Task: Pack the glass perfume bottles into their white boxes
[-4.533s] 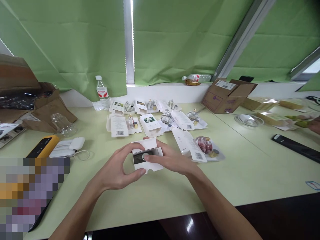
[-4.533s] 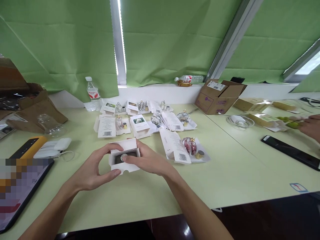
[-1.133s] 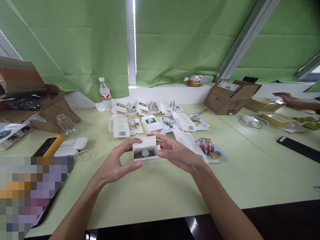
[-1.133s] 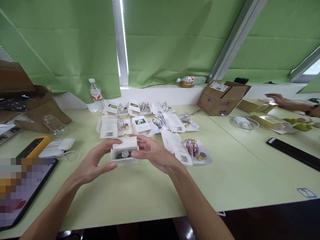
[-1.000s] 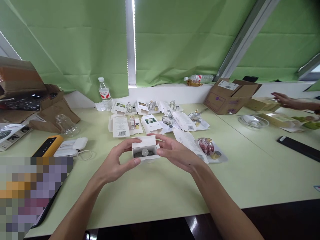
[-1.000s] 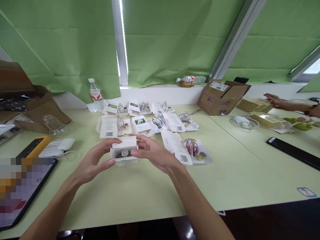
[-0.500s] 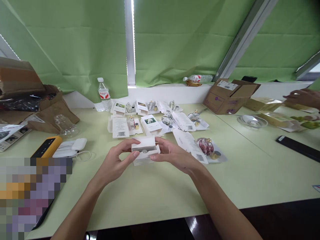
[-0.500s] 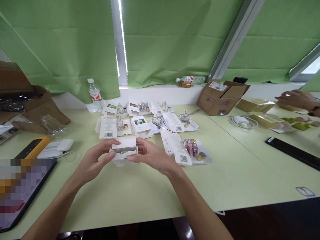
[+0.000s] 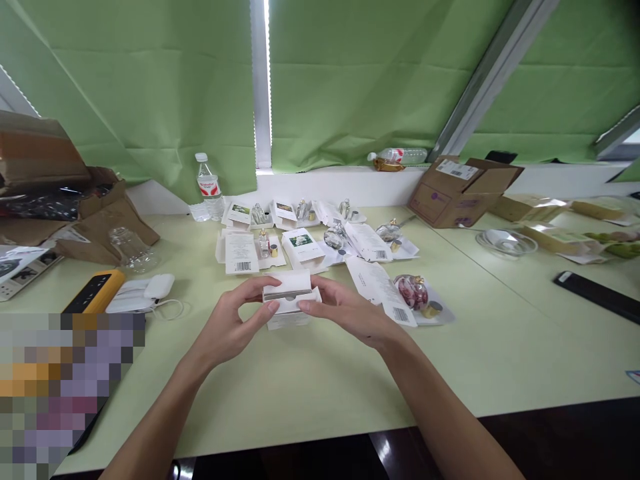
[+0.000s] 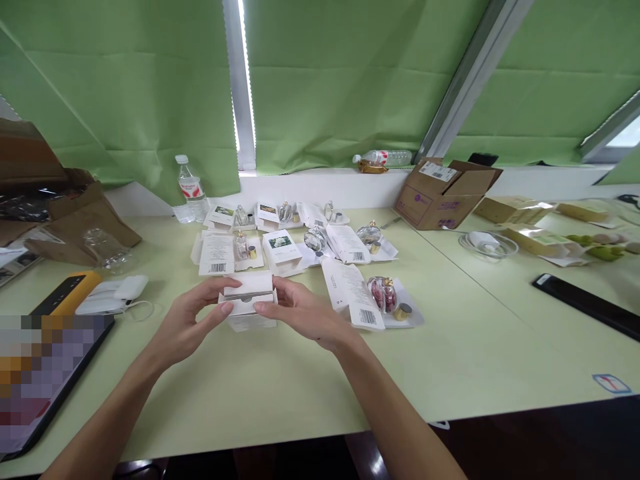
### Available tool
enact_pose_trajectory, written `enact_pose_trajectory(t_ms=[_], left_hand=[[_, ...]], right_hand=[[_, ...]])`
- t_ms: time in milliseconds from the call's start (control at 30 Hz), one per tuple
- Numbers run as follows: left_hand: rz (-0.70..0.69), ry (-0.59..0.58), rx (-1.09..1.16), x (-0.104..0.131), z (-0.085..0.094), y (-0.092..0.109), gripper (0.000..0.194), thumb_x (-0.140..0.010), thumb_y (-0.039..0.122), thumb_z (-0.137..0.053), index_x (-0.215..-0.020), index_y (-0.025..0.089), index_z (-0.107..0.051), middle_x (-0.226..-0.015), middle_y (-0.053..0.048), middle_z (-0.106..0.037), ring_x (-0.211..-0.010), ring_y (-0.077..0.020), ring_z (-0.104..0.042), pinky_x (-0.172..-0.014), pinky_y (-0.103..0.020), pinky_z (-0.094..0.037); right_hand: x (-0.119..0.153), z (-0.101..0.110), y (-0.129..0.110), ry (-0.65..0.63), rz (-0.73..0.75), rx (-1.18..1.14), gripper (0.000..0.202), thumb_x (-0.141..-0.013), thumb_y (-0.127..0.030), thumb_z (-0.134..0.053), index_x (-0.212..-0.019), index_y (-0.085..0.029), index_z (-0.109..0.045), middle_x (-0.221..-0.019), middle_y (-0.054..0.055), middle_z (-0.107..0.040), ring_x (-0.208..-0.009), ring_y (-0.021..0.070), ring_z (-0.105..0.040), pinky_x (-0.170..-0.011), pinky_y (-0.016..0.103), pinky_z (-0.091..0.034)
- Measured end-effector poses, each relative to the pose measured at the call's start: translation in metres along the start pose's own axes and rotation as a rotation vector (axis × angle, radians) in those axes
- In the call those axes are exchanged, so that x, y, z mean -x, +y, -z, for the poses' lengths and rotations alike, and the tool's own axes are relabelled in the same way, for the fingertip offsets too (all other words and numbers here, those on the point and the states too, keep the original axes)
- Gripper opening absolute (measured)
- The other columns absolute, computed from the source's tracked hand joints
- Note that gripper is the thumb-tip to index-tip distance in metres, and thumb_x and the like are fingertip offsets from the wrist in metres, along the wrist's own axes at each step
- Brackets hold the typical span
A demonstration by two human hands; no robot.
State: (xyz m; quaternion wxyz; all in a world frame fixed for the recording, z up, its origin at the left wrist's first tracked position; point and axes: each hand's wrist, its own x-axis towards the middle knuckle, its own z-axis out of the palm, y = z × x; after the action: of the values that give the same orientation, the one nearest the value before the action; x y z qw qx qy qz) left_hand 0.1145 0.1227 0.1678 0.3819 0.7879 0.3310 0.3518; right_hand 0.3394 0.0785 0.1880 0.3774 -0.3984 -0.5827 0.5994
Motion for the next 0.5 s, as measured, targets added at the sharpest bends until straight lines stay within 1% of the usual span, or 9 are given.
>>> enact_pose_trajectory(t_ms=[167, 367, 500], left_hand=[[-0.015, 0.023, -0.027, -0.0007, -0.0016, -0.0012, 0.027, -0.092, 0.032, -0.056, -0.118, 0.028, -0.059, -0.119, -0.001, -0.063, -0.096, -0.0139, -0.062, -0.085, -0.025, -0.05], [-0.018, 0.022, -0.041, 0.0001, -0.0019, -0.0013, 0.028, -0.092, 0.032, -0.056, -0.119, 0.028, -0.058, -0.12, -0.001, -0.063, -0.1, -0.0148, -0.061, -0.087, -0.026, -0.051], [-0.015, 0.024, -0.051, 0.0004, -0.0023, -0.0021, 0.028, -0.092, 0.032, -0.056, -0.119, 0.027, -0.058, -0.12, -0.001, -0.063, -0.101, -0.015, -0.062, -0.088, -0.026, -0.05]], right_hand=[[-0.0015, -0.0011, 0.0014, 0.064, -0.02, 0.103, 0.043, -0.089, -0.048, -0.059, -0.127, -0.028, -0.058, -0.112, 0.005, -0.066, -0.104, 0.0228, -0.059, -0.096, 0.042, -0.043], [-0.0024, -0.0028, 0.0024, 0.07, -0.014, 0.106, 0.042, -0.09, -0.049, -0.057, -0.127, -0.028, -0.058, -0.115, 0.005, -0.065, -0.105, 0.0229, -0.058, -0.091, 0.039, -0.044], [-0.0017, -0.0034, 0.0021, 0.101, -0.03, 0.156, 0.042, -0.091, -0.051, -0.055, -0.125, -0.027, -0.059, -0.109, 0.004, -0.065, -0.101, 0.022, -0.057, -0.087, 0.037, -0.044]])
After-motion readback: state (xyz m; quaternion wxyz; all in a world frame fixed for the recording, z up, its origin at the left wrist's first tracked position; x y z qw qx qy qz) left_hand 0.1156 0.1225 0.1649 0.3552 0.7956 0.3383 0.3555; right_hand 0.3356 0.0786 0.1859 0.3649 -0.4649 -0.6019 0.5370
